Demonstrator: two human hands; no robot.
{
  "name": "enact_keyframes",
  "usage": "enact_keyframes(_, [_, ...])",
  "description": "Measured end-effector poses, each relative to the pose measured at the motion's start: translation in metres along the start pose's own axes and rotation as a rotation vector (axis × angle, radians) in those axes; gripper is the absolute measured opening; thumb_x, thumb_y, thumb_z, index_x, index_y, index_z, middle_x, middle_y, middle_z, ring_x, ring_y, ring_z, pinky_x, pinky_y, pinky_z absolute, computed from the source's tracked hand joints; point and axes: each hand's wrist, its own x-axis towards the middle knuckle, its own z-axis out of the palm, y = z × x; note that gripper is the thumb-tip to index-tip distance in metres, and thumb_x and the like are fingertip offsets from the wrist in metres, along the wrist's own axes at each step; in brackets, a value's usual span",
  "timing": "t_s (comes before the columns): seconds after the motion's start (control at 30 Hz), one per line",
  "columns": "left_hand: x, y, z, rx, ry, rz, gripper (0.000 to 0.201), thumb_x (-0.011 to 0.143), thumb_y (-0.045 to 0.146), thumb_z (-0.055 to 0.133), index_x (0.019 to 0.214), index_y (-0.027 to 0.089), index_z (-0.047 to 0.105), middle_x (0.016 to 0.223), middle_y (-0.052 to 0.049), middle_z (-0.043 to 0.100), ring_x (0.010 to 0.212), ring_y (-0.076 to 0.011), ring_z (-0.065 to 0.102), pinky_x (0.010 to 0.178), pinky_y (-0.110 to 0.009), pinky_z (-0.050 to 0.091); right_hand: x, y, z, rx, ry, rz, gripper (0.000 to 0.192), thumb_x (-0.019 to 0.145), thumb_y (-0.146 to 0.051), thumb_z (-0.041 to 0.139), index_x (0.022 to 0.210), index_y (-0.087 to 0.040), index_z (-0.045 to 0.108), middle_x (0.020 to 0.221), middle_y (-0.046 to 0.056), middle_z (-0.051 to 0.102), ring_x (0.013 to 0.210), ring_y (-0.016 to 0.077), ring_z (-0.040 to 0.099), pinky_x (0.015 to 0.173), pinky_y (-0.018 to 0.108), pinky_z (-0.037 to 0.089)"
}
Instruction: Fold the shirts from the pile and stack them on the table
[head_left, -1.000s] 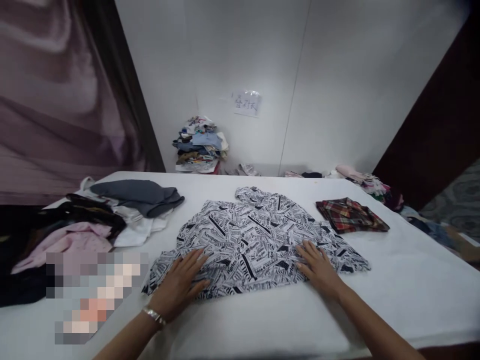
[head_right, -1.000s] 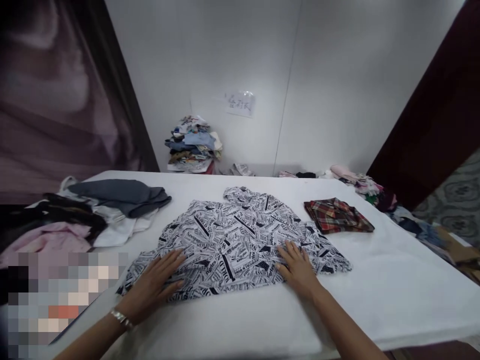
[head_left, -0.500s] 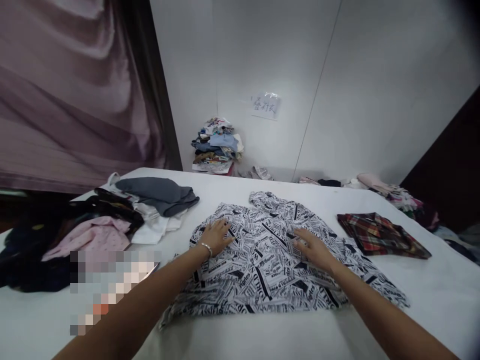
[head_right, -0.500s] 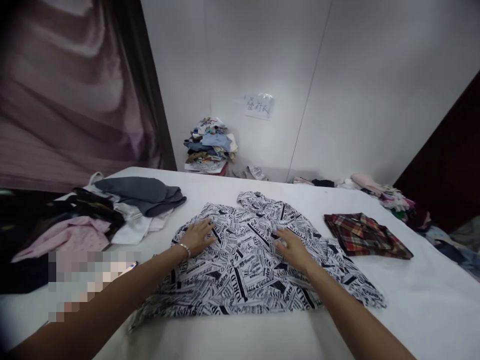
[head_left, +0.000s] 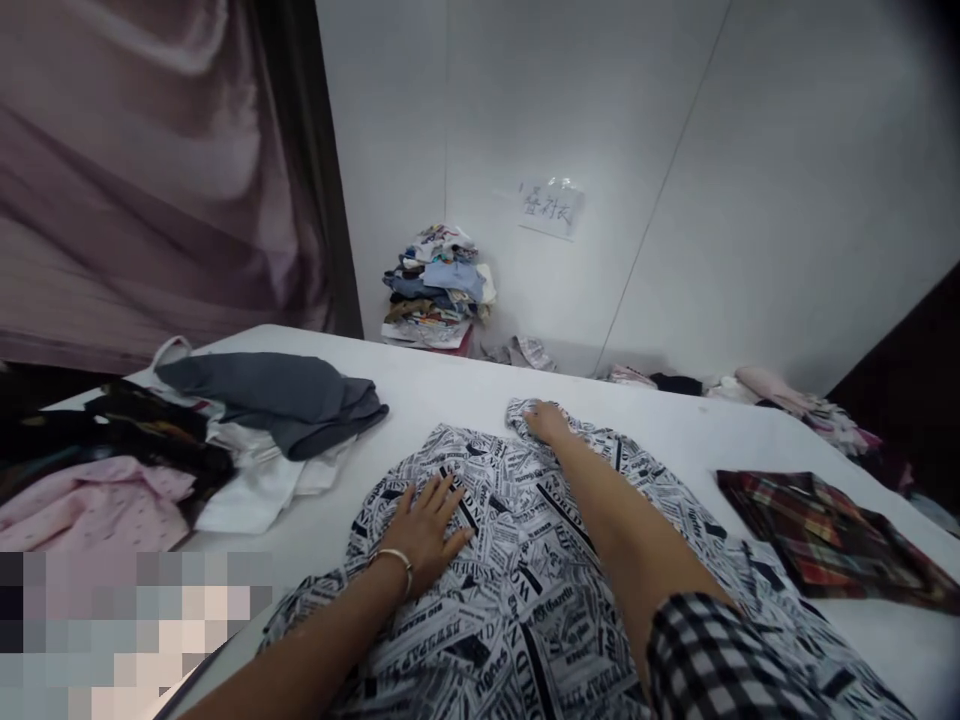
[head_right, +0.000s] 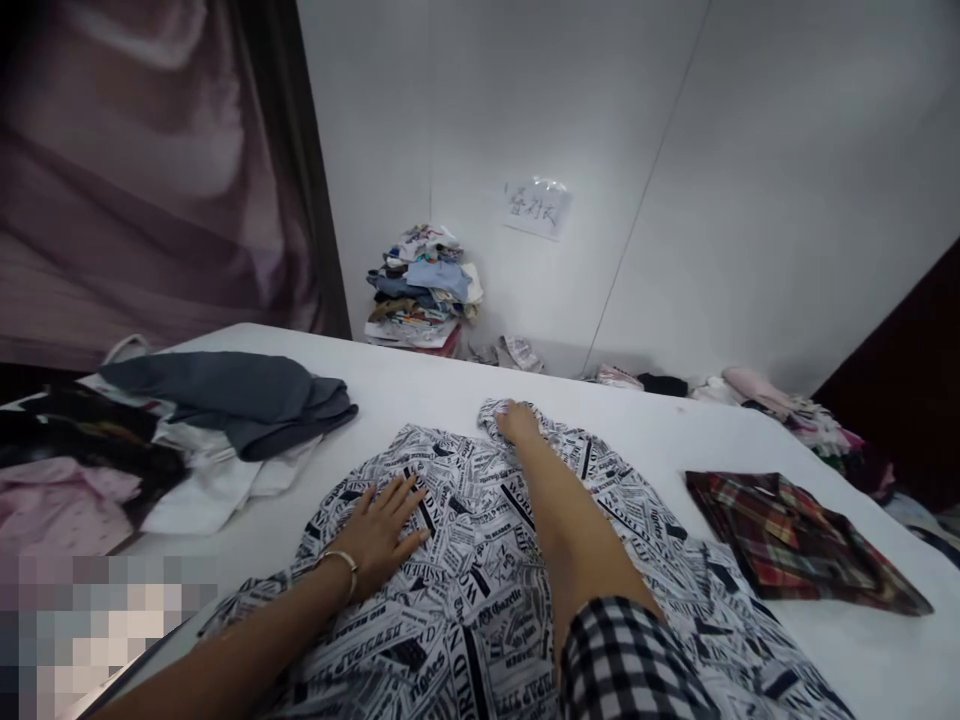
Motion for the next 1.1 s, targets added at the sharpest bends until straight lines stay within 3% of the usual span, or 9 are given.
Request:
enact_keyframes(0.07, [-0.001, 0.0, 0.001, -0.006, -0.003, 0.003, 0.068, 0.09, 0.063, 0.029, 0.146, 0.025, 0.037, 0.157, -0.007, 0.025, 0.146, -0.0294, 0.017, 0.116, -0.055, 0.013, 0.01, -0.005, 0.01, 0.038, 0.01, 0.03, 0.046, 0.08, -0.035, 0.062, 0.12, -0.013, 0.06, 0.128, 0.022, 0.057, 0.124, 0.0344, 0.048, 0.099, 0.044, 0.036])
enact_keyframes(0.23, [-0.001, -0.001, 0.002, -0.036, 0.021, 0.018, 0.07, 0.089, 0.065, 0.027, 0.146, 0.025, 0.037, 0.157, -0.007, 0.026, 0.146, -0.031, 0.018, 0.116, -0.057, 0.013, 0.022, 0.0, -0.001, 0.253, 0.094, 0.071, 0.009, 0.073, -0.021, 0.061, 0.077, -0.015, 0.067, 0.095, 0.013, 0.069, 0.103, 0.0281, 0.06, 0.089, 0.035, 0.041])
enact_keyframes(0.43, [-0.002, 0.002, 0.001, -0.058, -0.007, 0.012, 0.073, 0.089, 0.065, 0.025, 0.147, 0.022, 0.035, 0.158, -0.008, 0.023, 0.147, -0.0312, 0.013, 0.116, -0.057, 0.011, 0.003, 0.04, -0.06, 0.71, 0.391, 0.154, 0.024, 0.081, -0.041, 0.046, 0.073, -0.02, 0.055, 0.064, -0.001, 0.059, 0.071, 0.0178, 0.059, 0.065, 0.027, 0.045])
enact_keyframes(0.53, [-0.003, 0.004, -0.002, -0.082, -0.003, 0.002, 0.071, 0.089, 0.064, 0.028, 0.147, 0.023, 0.037, 0.158, -0.008, 0.024, 0.147, -0.0309, 0.014, 0.116, -0.056, 0.011, -0.028, 0.071, -0.092, 0.938, 0.466, 0.145, 0.02, 0.078, -0.042, 0.046, 0.077, -0.023, 0.049, 0.064, -0.004, 0.058, 0.065, 0.0147, 0.058, 0.061, 0.026, 0.047])
enact_keyframes(0.6, [0.002, 0.004, -0.011, -0.106, 0.002, -0.018, 0.065, 0.09, 0.063, 0.029, 0.141, 0.026, 0.046, 0.155, -0.008, 0.032, 0.144, -0.0313, 0.023, 0.114, -0.055, 0.016, -0.052, 0.092, -0.11, 1.039, 0.503, 0.123, 0.014, 0.076, -0.037, 0.048, 0.077, -0.023, 0.047, 0.067, -0.004, 0.059, 0.066, 0.0136, 0.06, 0.063, 0.025, 0.049])
enact_keyframes(0.7, [0.026, 0.003, -0.034, -0.125, 0.075, -0.037, 0.053, 0.093, 0.055, 0.029, 0.12, 0.026, 0.064, 0.136, -0.008, 0.057, 0.129, -0.0288, 0.046, 0.107, -0.05, 0.03, -0.081, 0.117, -0.131, 1.286, 0.56, 0.077, 0.007, 0.07, -0.024, 0.053, 0.075, -0.022, 0.049, 0.068, -0.005, 0.061, 0.068, 0.0122, 0.061, 0.066, 0.024, 0.051])
enact_keyframes(0.8, [0.067, -0.001, -0.057, -0.075, 0.182, -0.011, 0.045, 0.094, 0.045, 0.032, 0.12, 0.024, 0.062, 0.135, -0.007, 0.058, 0.127, -0.0239, 0.047, 0.107, -0.042, 0.031, -0.097, 0.132, -0.148, 1.517, 0.617, 0.054, 0.009, 0.066, -0.013, 0.054, 0.071, -0.021, 0.052, 0.064, -0.005, 0.061, 0.066, 0.0117, 0.062, 0.066, 0.022, 0.052])
enact_keyframes(0.93, [0.112, -0.006, -0.061, -0.013, 0.091, -0.019, 0.048, 0.088, 0.035, 0.043, 0.135, 0.026, 0.05, 0.146, -0.009, 0.047, 0.137, -0.0266, 0.034, 0.11, -0.049, 0.025, -0.102, 0.134, -0.168, 1.513, 0.642, 0.055, 0.009, 0.07, -0.013, 0.05, 0.072, -0.02, 0.054, 0.063, -0.004, 0.063, 0.066, 0.012, 0.063, 0.07, 0.024, 0.053])
enact_keyframes(1.1, [0.13, -0.003, -0.06, 0.078, -0.018, -0.006, 0.037, 0.076, 0.021, 0.053, 0.11, 0.022, 0.067, 0.117, -0.014, 0.068, 0.119, -0.0289, 0.053, 0.107, -0.052, 0.024, -0.09, 0.121, -0.181, 1.519, 0.631, -0.005, 0.009, 0.072, -0.014, 0.051, 0.076, -0.02, 0.057, 0.071, -0.002, 0.067, 0.071, 0.012, 0.064, 0.074, 0.024, 0.053])
